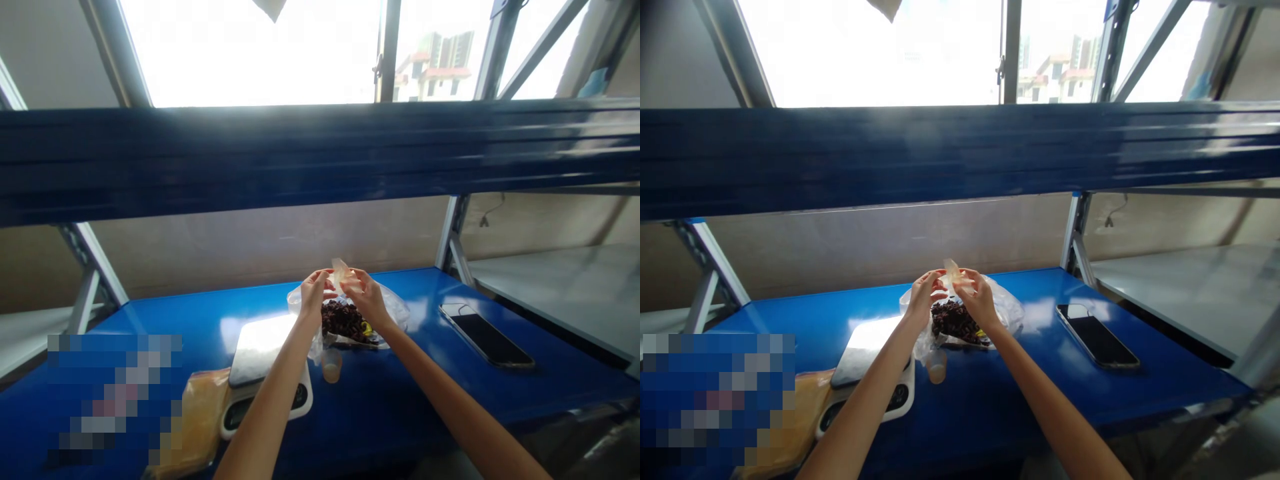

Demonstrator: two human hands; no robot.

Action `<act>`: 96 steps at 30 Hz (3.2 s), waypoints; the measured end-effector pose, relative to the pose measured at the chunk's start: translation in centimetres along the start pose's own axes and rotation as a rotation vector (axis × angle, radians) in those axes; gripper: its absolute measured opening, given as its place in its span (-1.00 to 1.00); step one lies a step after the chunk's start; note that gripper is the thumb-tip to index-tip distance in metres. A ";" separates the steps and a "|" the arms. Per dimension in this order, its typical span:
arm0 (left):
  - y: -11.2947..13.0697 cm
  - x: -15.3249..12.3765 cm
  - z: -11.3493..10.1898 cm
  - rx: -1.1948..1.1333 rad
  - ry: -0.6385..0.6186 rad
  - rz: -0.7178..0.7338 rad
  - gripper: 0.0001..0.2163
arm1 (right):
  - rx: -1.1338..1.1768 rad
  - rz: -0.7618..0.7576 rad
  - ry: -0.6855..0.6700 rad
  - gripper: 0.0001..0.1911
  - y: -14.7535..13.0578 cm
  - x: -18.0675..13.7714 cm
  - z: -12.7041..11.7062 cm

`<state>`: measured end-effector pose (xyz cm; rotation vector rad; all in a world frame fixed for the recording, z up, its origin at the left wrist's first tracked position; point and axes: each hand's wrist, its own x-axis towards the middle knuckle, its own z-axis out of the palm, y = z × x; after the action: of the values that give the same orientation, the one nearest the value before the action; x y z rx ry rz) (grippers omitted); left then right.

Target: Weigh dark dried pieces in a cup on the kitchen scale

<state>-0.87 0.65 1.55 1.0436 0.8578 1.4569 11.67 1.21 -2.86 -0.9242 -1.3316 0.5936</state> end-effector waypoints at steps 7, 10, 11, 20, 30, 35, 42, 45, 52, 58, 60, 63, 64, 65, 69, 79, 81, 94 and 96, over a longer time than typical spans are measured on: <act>-0.6 0.2 0.1 0.160 0.043 0.143 -0.66 | 0.189 0.140 -0.061 -0.50 -0.4 -0.1 0.1; -1.0 0.4 0.1 0.219 0.062 0.171 -0.66 | 0.192 0.113 -0.114 -0.55 -0.8 -0.2 0.2; -1.1 0.5 0.0 0.234 0.079 0.176 -0.67 | 0.185 0.106 -0.111 -0.57 -0.9 -0.2 0.2; -1.8 1.0 -0.2 0.328 0.097 0.249 -0.73 | 0.188 0.161 0.040 -0.56 -0.8 0.1 -0.3; -1.0 0.2 0.1 0.585 0.143 0.411 -0.75 | 0.203 0.209 0.098 -0.56 -0.3 0.3 -0.5; -0.9 -0.3 0.3 0.662 0.150 0.392 -0.77 | 0.162 0.234 0.075 -0.51 -0.4 0.2 -0.5; -1.0 0.6 -0.3 0.411 0.150 0.300 -0.72 | 0.008 0.057 0.072 -0.54 -0.1 -0.3 -0.1; -1.3 1.0 -0.5 0.289 0.110 0.182 -0.59 | -0.204 -0.218 0.056 -0.49 -0.2 -0.8 -0.2; -1.1 0.9 -0.4 0.309 0.135 0.169 -0.58 | -0.295 -0.385 0.192 -0.90 -1.2 -0.8 -0.5; -0.7 0.5 -0.3 0.416 -0.079 0.371 -0.67 | 0.008 -0.017 0.161 -0.71 -1.8 -0.1 -0.2; -0.8 0.4 -0.4 0.472 -0.111 0.404 -0.67 | 0.075 0.000 0.097 -0.71 -1.9 -0.1 0.1; -1.0 0.5 -0.7 0.518 -0.065 0.461 -0.66 | 0.050 -0.016 0.067 -0.70 -1.8 -0.3 0.4; -1.0 0.6 -0.8 0.521 -0.042 0.469 -0.65 | 0.030 -0.014 0.088 -0.69 -1.7 -0.3 0.4; -1.0 0.6 -0.9 0.519 -0.022 0.468 -0.65 | 0.019 -0.004 0.117 -0.68 -1.7 -0.3 0.4; -0.9 0.8 -1.2 0.533 -0.027 0.417 -0.64 | 0.089 0.047 0.231 -0.63 -1.3 0.1 0.3; -1.4 1.0 -1.2 0.419 0.027 0.404 -0.68 | 0.282 0.151 0.121 -0.65 -1.4 0.1 1.0; -1.3 0.9 -1.2 0.396 0.025 0.384 -0.71 | 0.290 0.173 0.157 -0.63 -1.6 0.1 1.0; -1.3 0.5 -0.9 0.499 -0.009 0.397 -0.71 | 0.243 0.184 0.197 -0.64 -0.8 0.3 0.7; -1.1 0.4 -0.8 0.489 0.022 0.414 -0.70 | 0.216 0.150 0.191 -0.63 -1.0 0.3 0.7</act>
<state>-1.24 1.24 0.29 1.6484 1.0898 1.6378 10.92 1.05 -1.91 -0.8843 -1.0118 0.7304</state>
